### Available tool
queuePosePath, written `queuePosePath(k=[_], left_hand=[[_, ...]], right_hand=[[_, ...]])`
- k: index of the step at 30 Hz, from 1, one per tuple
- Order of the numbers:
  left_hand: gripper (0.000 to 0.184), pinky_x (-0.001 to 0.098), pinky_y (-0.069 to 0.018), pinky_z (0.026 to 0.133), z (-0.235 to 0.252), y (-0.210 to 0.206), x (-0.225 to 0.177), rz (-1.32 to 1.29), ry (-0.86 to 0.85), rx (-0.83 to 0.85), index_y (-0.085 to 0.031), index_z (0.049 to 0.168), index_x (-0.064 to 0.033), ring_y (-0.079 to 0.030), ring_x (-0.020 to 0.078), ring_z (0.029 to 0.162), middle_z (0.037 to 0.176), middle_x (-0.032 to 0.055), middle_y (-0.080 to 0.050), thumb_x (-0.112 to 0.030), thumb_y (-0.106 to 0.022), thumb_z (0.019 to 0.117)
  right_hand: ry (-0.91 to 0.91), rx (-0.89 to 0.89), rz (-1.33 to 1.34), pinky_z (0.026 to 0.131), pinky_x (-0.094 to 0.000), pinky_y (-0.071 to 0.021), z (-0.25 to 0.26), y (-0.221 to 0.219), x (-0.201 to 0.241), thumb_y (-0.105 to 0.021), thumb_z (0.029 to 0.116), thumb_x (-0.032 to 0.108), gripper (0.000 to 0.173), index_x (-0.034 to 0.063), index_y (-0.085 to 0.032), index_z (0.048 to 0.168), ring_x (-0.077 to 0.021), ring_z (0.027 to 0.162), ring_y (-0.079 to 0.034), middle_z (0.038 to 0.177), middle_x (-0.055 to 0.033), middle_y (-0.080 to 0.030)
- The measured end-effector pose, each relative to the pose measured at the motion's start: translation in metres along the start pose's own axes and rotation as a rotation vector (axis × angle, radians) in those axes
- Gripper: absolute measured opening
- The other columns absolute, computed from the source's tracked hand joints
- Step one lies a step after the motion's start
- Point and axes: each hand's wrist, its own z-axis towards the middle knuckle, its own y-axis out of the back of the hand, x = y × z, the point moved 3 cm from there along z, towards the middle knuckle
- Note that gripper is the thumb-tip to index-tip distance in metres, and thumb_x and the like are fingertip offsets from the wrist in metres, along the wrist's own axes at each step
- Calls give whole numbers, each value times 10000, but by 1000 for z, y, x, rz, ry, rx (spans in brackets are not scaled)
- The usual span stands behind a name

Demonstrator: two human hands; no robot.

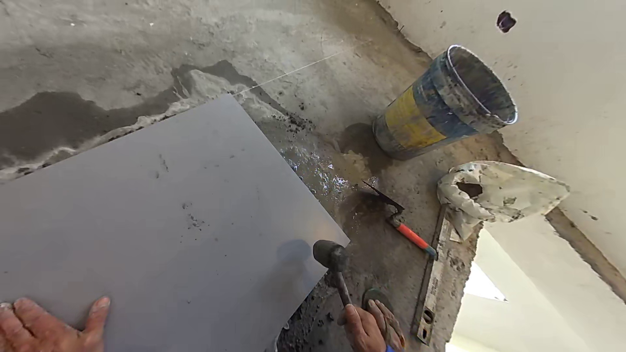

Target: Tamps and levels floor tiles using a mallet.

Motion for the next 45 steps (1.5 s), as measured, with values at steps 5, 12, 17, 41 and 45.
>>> queuePosePath(k=[5, 12, 17, 41, 45], left_hand=[[1119, 644, -111, 1250, 5, -4, 3, 60, -19, -10, -191, 1628, 13, -160, 383, 1585, 1698, 247, -169, -796, -441, 895], [1208, 706, -122, 1218, 4, -10, 14, 41, -41, -66, -165, 1623, 39, -175, 432, 1572, 1683, 281, -181, -853, -411, 846], [1254, 721, -100, 1214, 3, -7, 5, 67, -19, -121, -209, 1620, 31, -216, 427, 1564, 1673, 260, -244, -917, -269, 801], [1258, 735, -106, 1200, 4, -16, 12, 26, -48, -127, -201, 1619, 33, -220, 431, 1560, 1674, 262, -235, -911, -370, 804], [1250, 719, -96, 1211, 3, -17, 12, 37, -51, -124, -203, 1615, 41, -215, 425, 1563, 1672, 265, -237, -898, -385, 810]], right_hand=[[2, -74, 59, 534, -360, -503, 16, -12, 27, -287, 1089, 487, 638, 39, -685, 869, -126, 526, -554, 605, -24, -569], [-32, -37, 217, 449, -350, -464, 53, -34, 62, -254, 1071, 533, 666, 57, -680, 882, -126, 445, -482, 556, -1, -518], [85, -68, 234, 394, -348, -431, 98, -37, 110, -226, 1076, 513, 698, 33, -725, 993, -122, 397, -440, 512, 12, -487], [13, -8, 232, 422, -362, -455, 230, -31, 225, -232, 1118, 464, 634, 17, -677, 1181, -176, 414, -458, 585, -57, -509], [-94, 29, 209, 407, -324, -426, 237, -23, 228, -228, 1128, 486, 640, 22, -665, 1186, -151, 405, -429, 590, -43, -486]])
